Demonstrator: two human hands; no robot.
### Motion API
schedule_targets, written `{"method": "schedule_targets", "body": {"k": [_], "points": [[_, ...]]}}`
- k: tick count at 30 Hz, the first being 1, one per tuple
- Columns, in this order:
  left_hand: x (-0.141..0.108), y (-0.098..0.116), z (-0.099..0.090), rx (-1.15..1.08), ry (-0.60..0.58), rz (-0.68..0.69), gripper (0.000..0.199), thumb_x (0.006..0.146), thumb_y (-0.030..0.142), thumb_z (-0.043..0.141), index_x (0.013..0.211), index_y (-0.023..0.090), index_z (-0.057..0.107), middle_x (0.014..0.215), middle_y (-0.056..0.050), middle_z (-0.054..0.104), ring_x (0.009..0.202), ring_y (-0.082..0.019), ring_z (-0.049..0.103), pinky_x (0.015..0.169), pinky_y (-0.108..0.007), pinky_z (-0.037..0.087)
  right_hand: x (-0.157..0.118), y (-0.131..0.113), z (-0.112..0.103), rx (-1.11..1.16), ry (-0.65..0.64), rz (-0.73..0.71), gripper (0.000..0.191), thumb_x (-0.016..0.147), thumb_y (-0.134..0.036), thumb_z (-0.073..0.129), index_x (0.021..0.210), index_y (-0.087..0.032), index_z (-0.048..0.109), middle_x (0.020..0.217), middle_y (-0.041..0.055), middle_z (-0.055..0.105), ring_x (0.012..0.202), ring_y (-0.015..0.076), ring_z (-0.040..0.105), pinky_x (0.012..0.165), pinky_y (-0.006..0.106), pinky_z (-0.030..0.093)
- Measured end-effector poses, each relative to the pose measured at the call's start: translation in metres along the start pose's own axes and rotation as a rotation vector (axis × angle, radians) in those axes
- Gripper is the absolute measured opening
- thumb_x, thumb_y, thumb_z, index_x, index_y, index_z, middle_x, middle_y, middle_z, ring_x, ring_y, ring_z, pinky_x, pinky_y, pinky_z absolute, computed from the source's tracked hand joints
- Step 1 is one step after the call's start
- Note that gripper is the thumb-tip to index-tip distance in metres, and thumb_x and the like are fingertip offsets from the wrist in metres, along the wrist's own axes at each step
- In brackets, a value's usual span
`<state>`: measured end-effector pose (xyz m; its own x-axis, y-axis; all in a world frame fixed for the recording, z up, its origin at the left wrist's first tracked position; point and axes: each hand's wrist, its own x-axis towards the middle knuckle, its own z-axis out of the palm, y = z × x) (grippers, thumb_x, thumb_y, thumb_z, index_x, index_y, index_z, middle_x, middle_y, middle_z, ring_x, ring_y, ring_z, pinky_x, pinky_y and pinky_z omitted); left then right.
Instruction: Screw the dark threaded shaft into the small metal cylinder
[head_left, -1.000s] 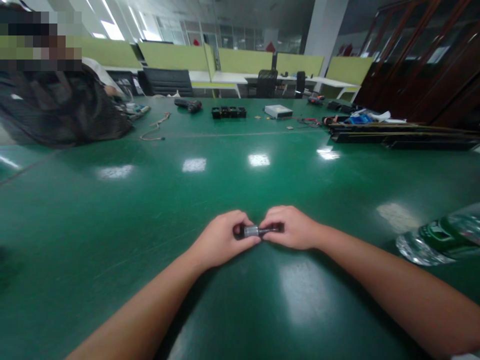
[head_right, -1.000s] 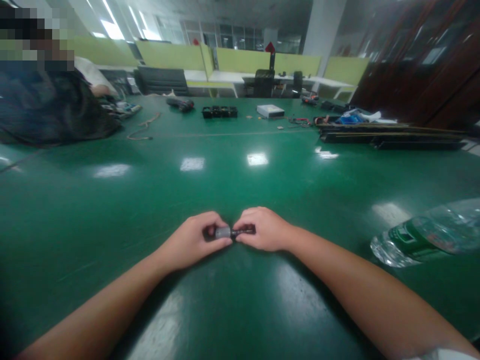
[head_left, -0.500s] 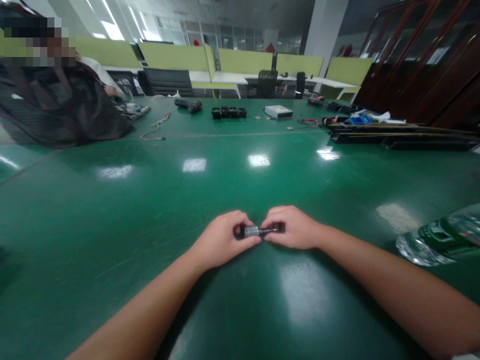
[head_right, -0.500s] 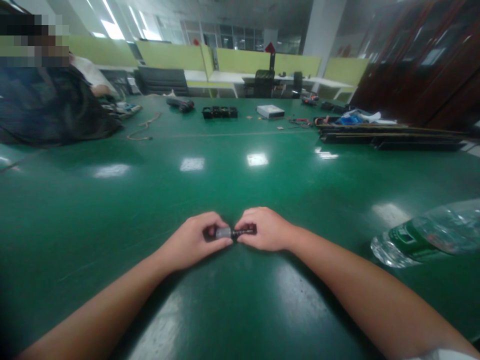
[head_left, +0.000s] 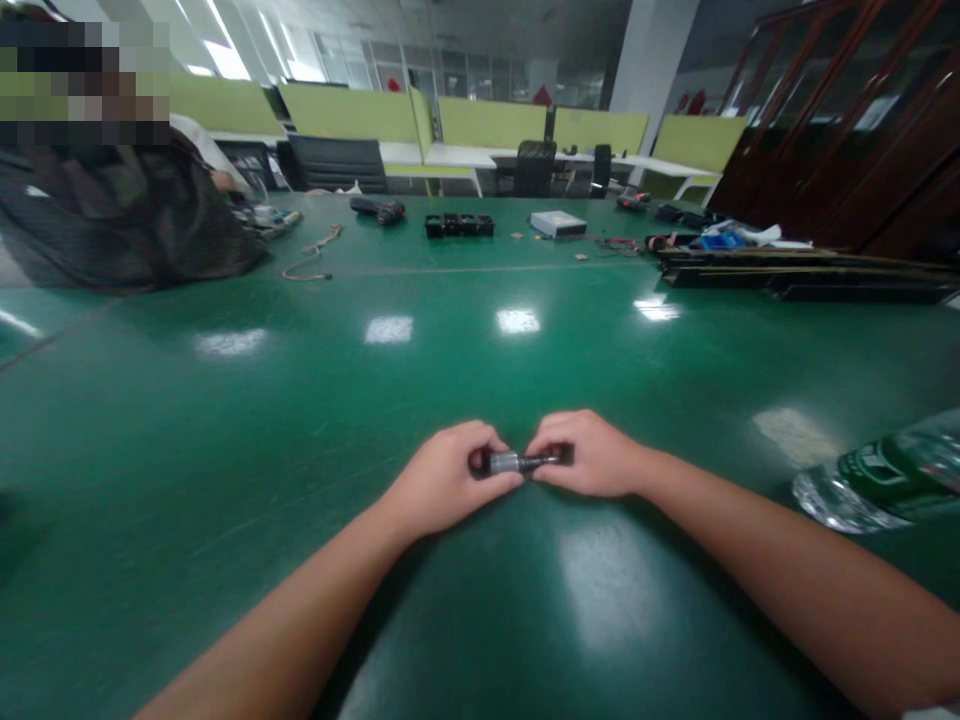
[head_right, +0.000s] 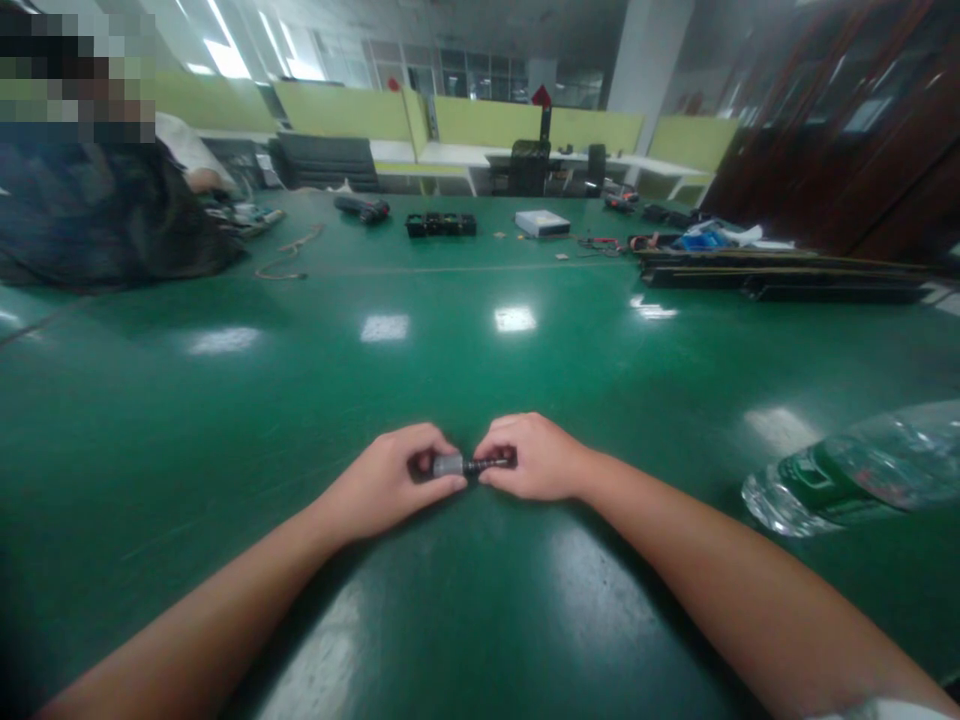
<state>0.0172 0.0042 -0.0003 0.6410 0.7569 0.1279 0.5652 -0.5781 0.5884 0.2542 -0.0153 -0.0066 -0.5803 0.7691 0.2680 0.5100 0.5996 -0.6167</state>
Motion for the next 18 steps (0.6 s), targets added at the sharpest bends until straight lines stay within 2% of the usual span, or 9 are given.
{"method": "schedule_targets", "body": {"k": [18], "points": [[-0.0001, 0.0018, -0.0011, 0.007, -0.007, -0.019, 0.027, 0.082, 0.045, 0.07, 0.088, 0.019, 0.068, 0.077, -0.001, 0.063, 0.07, -0.017, 0.056, 0.062, -0.027, 0.04, -0.0006, 0.0015, -0.0014, -0.057, 0.003, -0.017, 0.012, 0.08, -0.021, 0.072, 0.092, -0.017, 0.074, 0.082, 0.0038, 0.07, 0.074, 0.0159, 0.062, 0.07, 0.027, 0.046]]}}
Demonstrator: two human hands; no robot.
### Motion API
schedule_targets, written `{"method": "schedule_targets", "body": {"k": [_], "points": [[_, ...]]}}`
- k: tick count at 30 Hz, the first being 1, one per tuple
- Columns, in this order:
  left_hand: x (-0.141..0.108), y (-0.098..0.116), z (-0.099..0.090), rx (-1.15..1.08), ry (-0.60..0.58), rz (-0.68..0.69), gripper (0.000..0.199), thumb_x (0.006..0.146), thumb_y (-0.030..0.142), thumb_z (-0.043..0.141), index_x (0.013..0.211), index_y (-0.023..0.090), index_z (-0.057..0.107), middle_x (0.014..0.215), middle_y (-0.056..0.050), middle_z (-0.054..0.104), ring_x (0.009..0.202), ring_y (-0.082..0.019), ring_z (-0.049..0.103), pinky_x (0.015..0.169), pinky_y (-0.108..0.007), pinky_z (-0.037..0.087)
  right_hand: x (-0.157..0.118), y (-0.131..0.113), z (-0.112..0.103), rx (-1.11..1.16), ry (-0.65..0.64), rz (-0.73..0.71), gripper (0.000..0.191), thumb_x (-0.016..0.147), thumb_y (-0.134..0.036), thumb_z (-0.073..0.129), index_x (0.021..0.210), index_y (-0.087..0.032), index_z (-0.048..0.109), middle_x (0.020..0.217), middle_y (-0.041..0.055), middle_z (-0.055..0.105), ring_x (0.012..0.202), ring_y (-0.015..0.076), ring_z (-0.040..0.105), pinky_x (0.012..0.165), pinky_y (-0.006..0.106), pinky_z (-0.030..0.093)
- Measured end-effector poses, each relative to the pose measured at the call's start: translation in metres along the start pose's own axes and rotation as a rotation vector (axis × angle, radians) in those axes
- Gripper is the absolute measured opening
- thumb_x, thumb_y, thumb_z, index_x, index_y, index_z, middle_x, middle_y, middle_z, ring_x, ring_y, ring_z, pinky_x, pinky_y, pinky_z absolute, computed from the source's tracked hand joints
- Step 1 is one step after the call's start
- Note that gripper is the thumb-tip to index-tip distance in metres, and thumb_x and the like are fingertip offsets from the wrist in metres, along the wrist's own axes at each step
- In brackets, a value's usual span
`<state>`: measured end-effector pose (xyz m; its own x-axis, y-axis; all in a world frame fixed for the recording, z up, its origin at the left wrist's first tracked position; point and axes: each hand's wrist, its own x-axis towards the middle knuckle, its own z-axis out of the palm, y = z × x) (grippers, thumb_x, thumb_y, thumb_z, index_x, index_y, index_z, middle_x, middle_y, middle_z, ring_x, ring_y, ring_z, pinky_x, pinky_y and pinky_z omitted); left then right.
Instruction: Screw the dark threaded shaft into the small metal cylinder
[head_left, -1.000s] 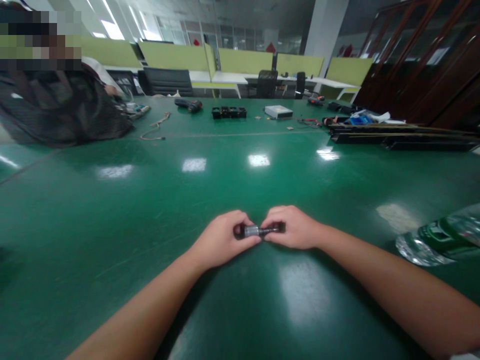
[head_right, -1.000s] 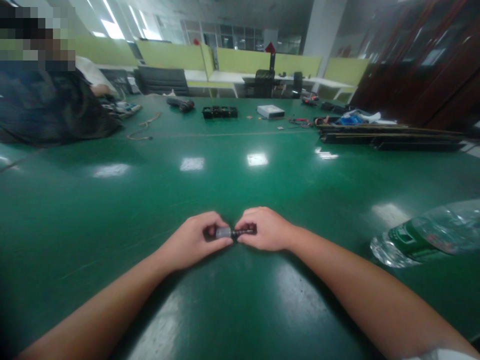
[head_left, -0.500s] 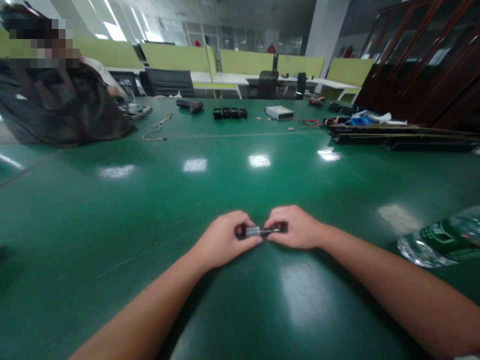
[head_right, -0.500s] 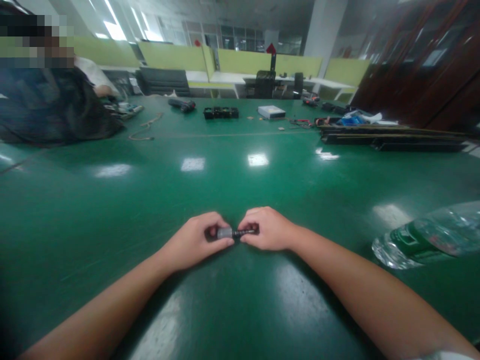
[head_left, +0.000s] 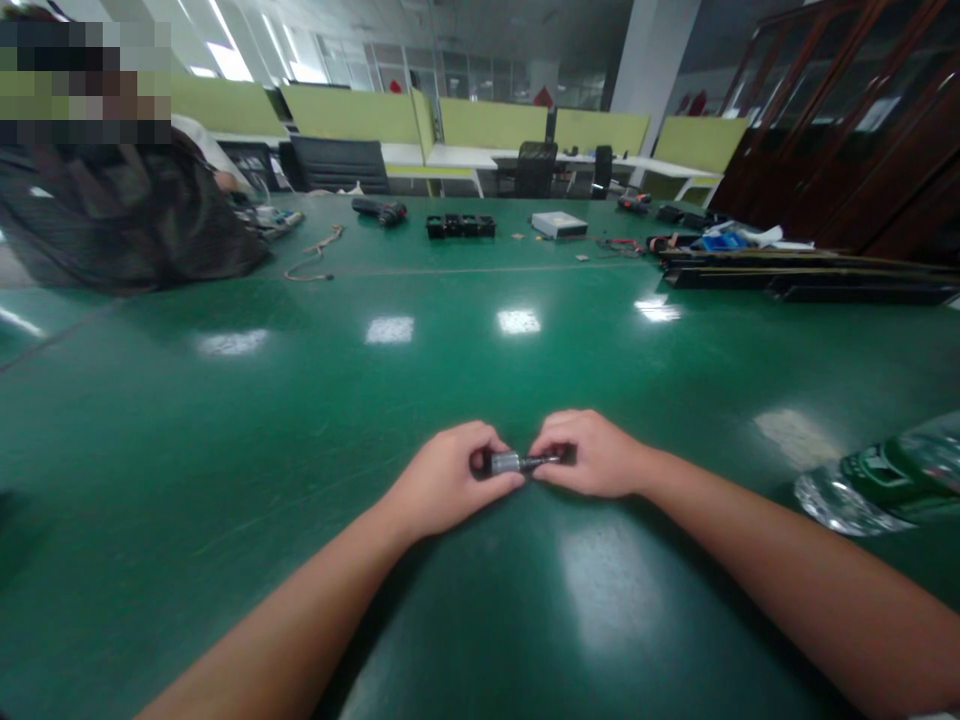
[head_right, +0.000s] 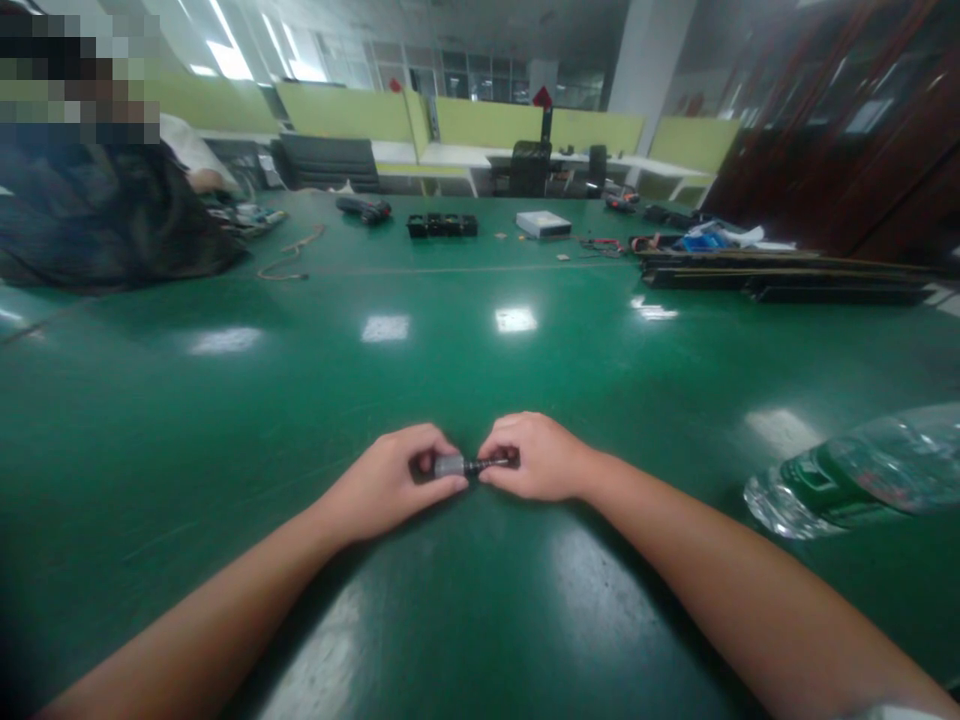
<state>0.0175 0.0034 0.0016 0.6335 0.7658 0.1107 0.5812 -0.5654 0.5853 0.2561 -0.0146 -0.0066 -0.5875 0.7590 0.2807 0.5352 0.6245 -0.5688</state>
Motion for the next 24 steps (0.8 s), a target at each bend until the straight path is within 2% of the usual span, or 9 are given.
{"method": "schedule_targets", "body": {"k": [24], "points": [[0.0002, -0.0011, 0.0001, 0.002, 0.004, -0.004, 0.026, 0.081, 0.044, 0.071, 0.087, 0.019, 0.067, 0.077, -0.001, 0.063, 0.069, -0.016, 0.057, 0.062, -0.026, 0.04, -0.0029, 0.01, -0.0041, -0.03, 0.006, -0.027, 0.006, 0.079, -0.021, 0.072, 0.083, -0.017, 0.072, 0.076, 0.0036, 0.069, 0.071, 0.0158, 0.062, 0.069, 0.028, 0.045]]}}
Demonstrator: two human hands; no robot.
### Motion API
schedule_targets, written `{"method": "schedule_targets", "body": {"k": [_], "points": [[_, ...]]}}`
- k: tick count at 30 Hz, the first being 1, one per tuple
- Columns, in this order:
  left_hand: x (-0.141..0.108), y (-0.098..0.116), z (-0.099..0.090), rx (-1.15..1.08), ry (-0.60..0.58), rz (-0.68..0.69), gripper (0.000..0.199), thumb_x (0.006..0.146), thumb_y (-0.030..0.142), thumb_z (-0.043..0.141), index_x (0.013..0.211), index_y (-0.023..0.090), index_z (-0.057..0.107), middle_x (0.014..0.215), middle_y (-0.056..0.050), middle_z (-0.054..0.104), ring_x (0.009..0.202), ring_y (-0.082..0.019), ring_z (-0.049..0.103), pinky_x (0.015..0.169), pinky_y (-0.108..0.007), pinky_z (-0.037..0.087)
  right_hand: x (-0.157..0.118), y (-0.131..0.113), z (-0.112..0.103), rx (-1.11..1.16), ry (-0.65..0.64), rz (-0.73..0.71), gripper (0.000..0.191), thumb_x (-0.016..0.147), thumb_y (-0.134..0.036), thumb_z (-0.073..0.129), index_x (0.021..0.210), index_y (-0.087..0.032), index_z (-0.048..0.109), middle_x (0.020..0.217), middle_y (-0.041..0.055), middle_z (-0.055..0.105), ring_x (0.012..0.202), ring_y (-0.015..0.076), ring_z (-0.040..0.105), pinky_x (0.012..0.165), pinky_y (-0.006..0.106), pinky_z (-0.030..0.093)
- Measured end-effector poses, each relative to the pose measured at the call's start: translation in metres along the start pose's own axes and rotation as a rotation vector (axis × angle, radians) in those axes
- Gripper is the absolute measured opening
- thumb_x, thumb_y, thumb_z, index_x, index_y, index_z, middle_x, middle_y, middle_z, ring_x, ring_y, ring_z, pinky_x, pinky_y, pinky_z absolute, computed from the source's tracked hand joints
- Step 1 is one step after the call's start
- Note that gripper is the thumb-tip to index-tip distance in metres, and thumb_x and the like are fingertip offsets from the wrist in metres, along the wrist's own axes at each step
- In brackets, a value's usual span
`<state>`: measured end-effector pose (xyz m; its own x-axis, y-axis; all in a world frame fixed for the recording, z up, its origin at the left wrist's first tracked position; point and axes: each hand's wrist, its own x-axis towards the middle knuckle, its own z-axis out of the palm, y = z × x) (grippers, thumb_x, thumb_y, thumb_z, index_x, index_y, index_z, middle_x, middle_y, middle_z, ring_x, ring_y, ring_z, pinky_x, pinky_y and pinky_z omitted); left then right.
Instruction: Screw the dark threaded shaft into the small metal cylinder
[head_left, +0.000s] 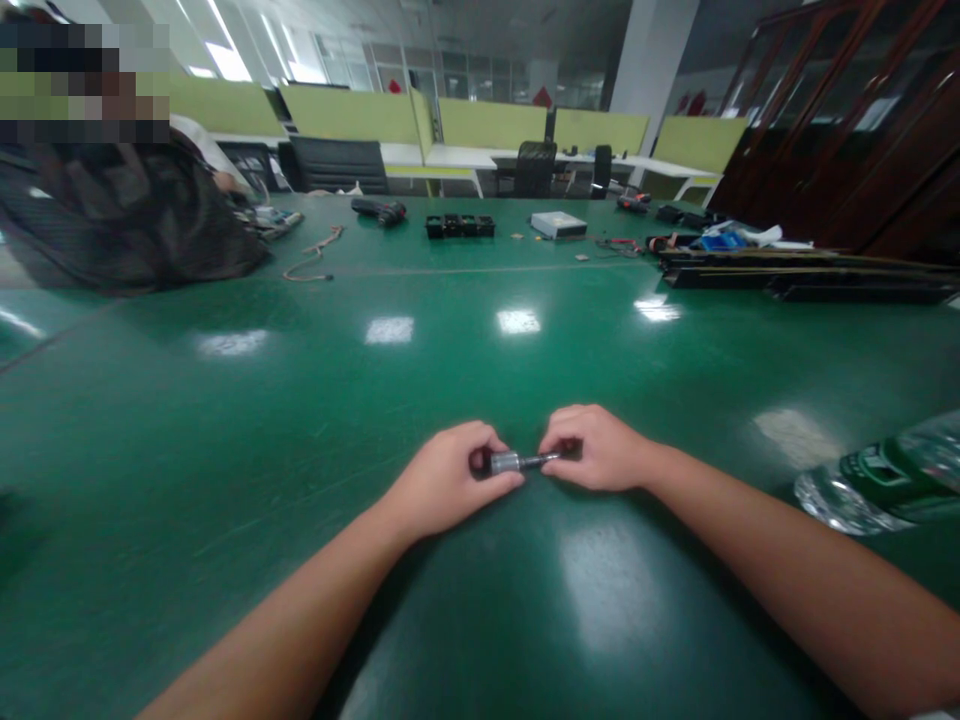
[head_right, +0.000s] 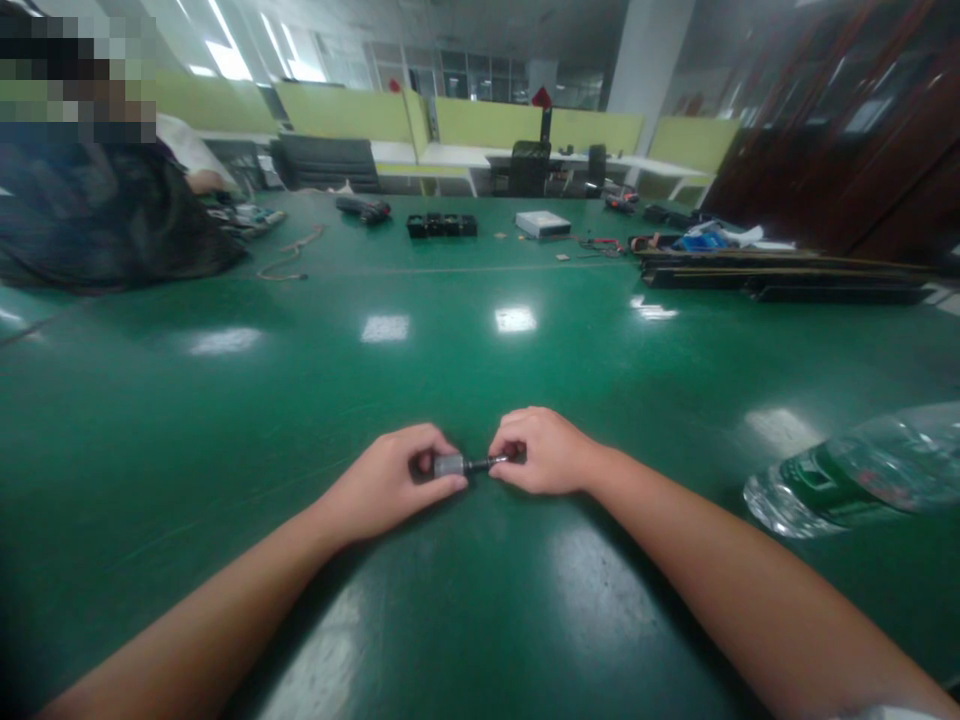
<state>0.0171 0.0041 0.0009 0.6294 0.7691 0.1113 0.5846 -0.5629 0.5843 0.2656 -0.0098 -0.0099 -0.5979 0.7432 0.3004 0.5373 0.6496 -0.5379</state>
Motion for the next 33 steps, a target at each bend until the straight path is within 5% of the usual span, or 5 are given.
{"method": "schedule_targets", "body": {"k": [33], "points": [[-0.0009, -0.0002, 0.0005, -0.018, -0.008, 0.013, 0.025, 0.082, 0.044, 0.071, 0.088, 0.019, 0.067, 0.077, 0.0, 0.062, 0.07, -0.016, 0.056, 0.063, -0.026, 0.041, -0.0045, 0.0077, -0.0087, 0.026, -0.011, 0.023, 0.004, 0.076, -0.019, 0.073, 0.078, -0.016, 0.072, 0.071, 0.0022, 0.067, 0.066, 0.0143, 0.061, 0.064, 0.026, 0.046]]}}
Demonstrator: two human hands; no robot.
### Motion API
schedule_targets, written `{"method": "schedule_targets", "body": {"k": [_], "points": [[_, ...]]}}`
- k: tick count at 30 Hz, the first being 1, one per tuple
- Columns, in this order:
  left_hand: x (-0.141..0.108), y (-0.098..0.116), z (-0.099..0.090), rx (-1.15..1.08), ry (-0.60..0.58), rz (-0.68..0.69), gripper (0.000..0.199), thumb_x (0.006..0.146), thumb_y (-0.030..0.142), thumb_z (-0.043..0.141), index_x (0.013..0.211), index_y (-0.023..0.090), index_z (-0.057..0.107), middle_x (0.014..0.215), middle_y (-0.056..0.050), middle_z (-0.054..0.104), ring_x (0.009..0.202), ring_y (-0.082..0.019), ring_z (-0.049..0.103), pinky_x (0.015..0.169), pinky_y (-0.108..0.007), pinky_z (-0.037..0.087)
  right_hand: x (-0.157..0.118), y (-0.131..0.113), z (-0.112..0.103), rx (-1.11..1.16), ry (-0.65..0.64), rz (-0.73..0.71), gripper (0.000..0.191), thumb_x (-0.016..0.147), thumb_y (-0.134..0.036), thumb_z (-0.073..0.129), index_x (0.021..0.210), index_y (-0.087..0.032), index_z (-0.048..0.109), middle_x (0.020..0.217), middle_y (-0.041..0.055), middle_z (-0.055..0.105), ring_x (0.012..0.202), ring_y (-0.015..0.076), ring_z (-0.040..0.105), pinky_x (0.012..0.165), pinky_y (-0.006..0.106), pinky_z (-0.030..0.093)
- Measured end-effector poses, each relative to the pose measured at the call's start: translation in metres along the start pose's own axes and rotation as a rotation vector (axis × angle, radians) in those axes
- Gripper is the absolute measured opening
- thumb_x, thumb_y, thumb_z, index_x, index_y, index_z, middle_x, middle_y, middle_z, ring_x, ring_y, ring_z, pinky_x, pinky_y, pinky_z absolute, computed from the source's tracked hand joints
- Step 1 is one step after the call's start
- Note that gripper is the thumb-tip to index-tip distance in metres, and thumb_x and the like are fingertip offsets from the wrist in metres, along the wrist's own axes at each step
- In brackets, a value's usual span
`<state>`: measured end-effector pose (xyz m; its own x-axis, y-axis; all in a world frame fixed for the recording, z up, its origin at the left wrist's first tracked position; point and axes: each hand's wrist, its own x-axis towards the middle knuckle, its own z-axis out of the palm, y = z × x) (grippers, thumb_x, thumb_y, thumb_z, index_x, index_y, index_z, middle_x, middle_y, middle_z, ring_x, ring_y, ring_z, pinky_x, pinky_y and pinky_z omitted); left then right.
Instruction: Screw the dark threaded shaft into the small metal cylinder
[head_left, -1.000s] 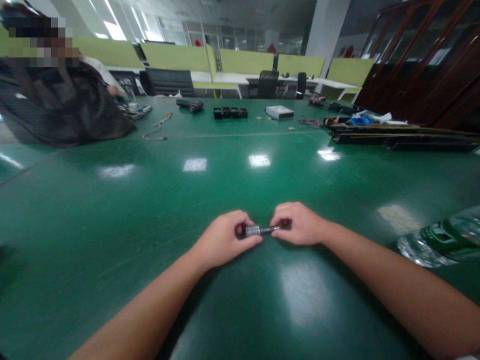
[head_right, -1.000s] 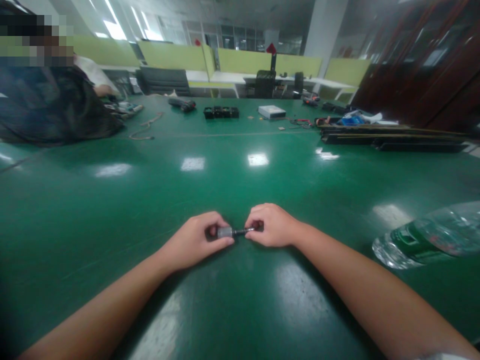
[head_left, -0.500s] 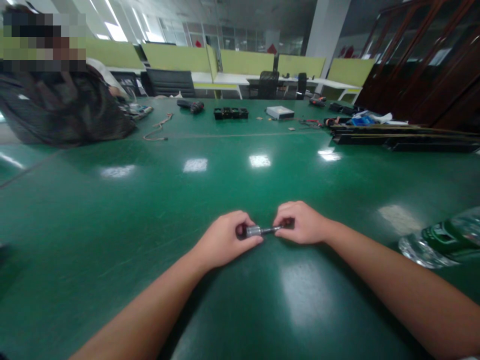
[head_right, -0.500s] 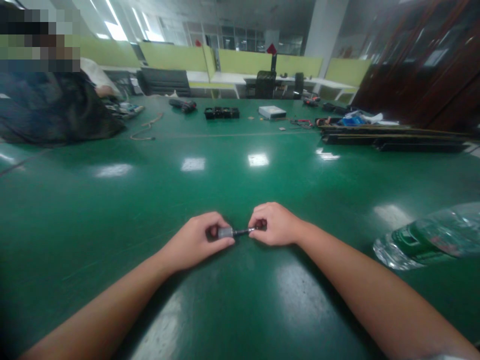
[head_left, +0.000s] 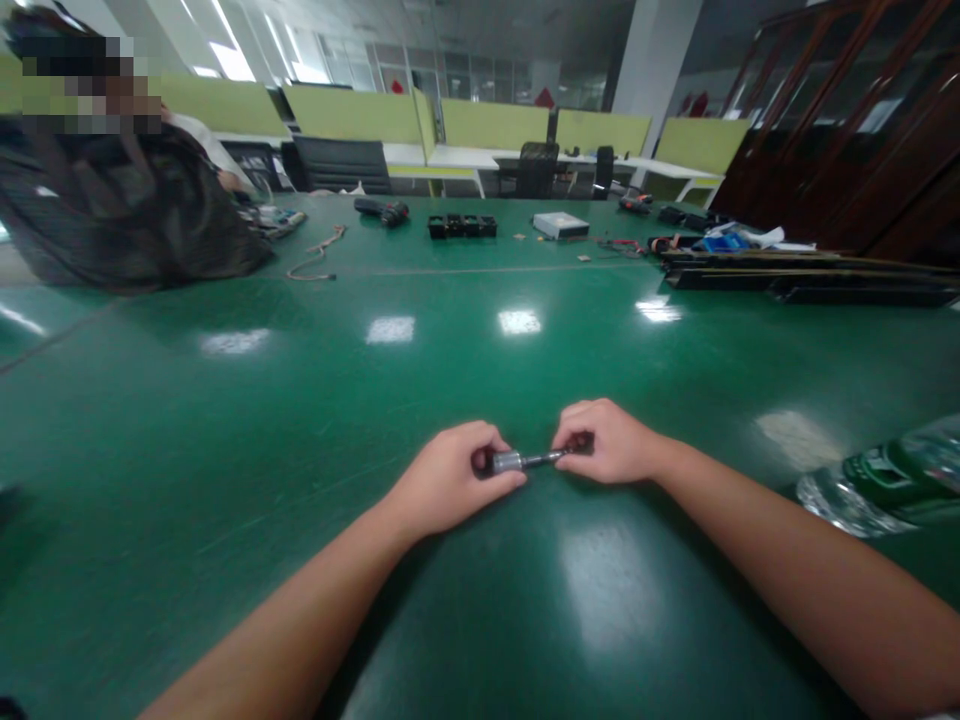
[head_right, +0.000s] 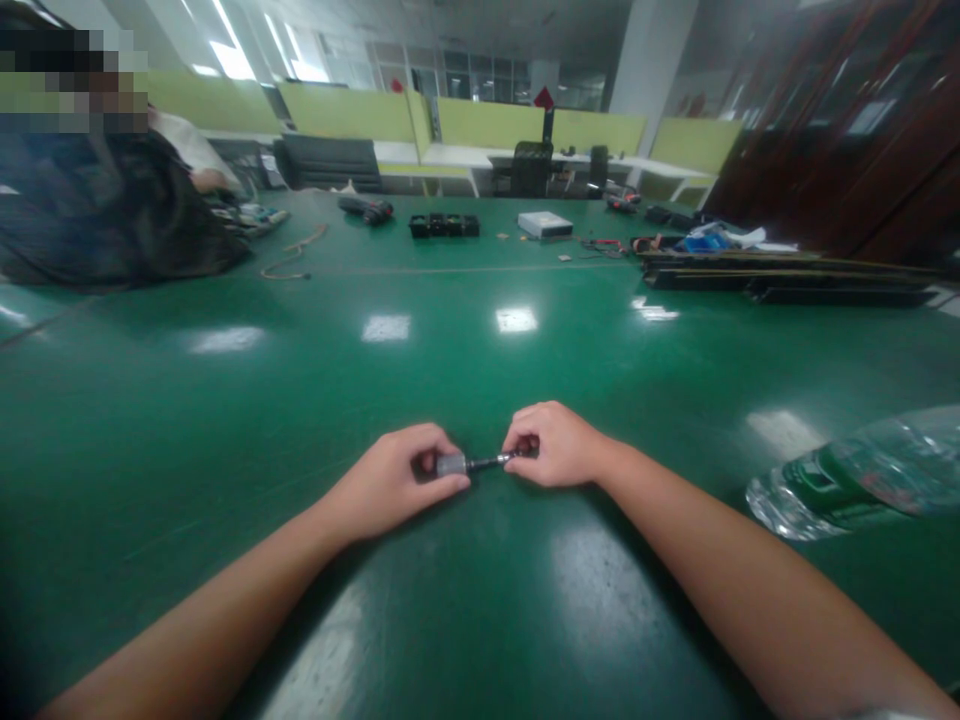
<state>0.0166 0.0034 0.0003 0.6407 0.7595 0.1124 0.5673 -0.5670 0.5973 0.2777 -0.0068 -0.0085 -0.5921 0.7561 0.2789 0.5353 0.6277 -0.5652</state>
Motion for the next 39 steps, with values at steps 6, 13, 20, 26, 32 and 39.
{"method": "schedule_targets", "body": {"k": [6, 13, 20, 26, 32, 39], "points": [[0.0, 0.0, -0.001, 0.007, 0.005, -0.008, 0.026, 0.082, 0.045, 0.071, 0.087, 0.019, 0.068, 0.077, 0.0, 0.062, 0.07, -0.016, 0.056, 0.063, -0.027, 0.04, 0.0, 0.001, -0.002, 0.008, -0.016, 0.014, 0.004, 0.076, -0.019, 0.072, 0.077, -0.016, 0.073, 0.071, 0.0023, 0.067, 0.066, 0.014, 0.061, 0.064, 0.025, 0.046], [-0.001, 0.001, 0.0, 0.004, 0.006, -0.004, 0.025, 0.082, 0.043, 0.071, 0.085, 0.019, 0.067, 0.077, 0.0, 0.062, 0.07, -0.016, 0.056, 0.064, -0.027, 0.04, -0.004, 0.015, -0.009, 0.063, 0.008, 0.126, 0.008, 0.075, -0.022, 0.074, 0.076, -0.015, 0.073, 0.07, 0.0022, 0.065, 0.059, 0.0118, 0.056, 0.056, 0.023, 0.043], [-0.001, 0.0, 0.0, 0.012, 0.001, -0.003, 0.025, 0.082, 0.044, 0.071, 0.086, 0.019, 0.067, 0.077, 0.0, 0.062, 0.07, -0.016, 0.056, 0.063, -0.026, 0.04, -0.002, 0.007, -0.004, 0.08, -0.02, 0.092, 0.007, 0.074, -0.021, 0.074, 0.078, -0.016, 0.073, 0.071, 0.0019, 0.066, 0.063, 0.0126, 0.059, 0.059, 0.023, 0.045], [-0.001, -0.001, 0.0, 0.006, 0.005, -0.01, 0.025, 0.082, 0.043, 0.071, 0.086, 0.019, 0.066, 0.076, 0.0, 0.061, 0.069, -0.016, 0.056, 0.062, -0.026, 0.039, -0.001, 0.006, -0.002, 0.063, -0.012, 0.07, 0.006, 0.075, -0.021, 0.074, 0.078, -0.016, 0.073, 0.071, 0.002, 0.066, 0.064, 0.0131, 0.06, 0.061, 0.024, 0.045], [0.0, -0.001, 0.0, 0.009, 0.005, -0.005, 0.025, 0.081, 0.043, 0.071, 0.087, 0.019, 0.067, 0.076, 0.0, 0.062, 0.069, -0.016, 0.056, 0.063, -0.026, 0.039, 0.001, 0.001, -0.001, 0.055, -0.031, 0.044, 0.005, 0.076, -0.021, 0.073, 0.078, -0.016, 0.074, 0.071, 0.0027, 0.067, 0.065, 0.0136, 0.061, 0.062, 0.025, 0.047], [0.0, -0.001, 0.001, 0.0, 0.017, -0.005, 0.024, 0.081, 0.042, 0.072, 0.084, 0.019, 0.066, 0.076, 0.001, 0.062, 0.069, -0.015, 0.057, 0.062, -0.026, 0.039, 0.002, -0.008, 0.008, 0.207, 0.03, 0.0, 0.047, 0.074, -0.015, 0.073, 0.121, -0.019, 0.067, 0.1, 0.0058, 0.074, 0.087, 0.0174, 0.069, 0.084, 0.03, 0.053]]}}
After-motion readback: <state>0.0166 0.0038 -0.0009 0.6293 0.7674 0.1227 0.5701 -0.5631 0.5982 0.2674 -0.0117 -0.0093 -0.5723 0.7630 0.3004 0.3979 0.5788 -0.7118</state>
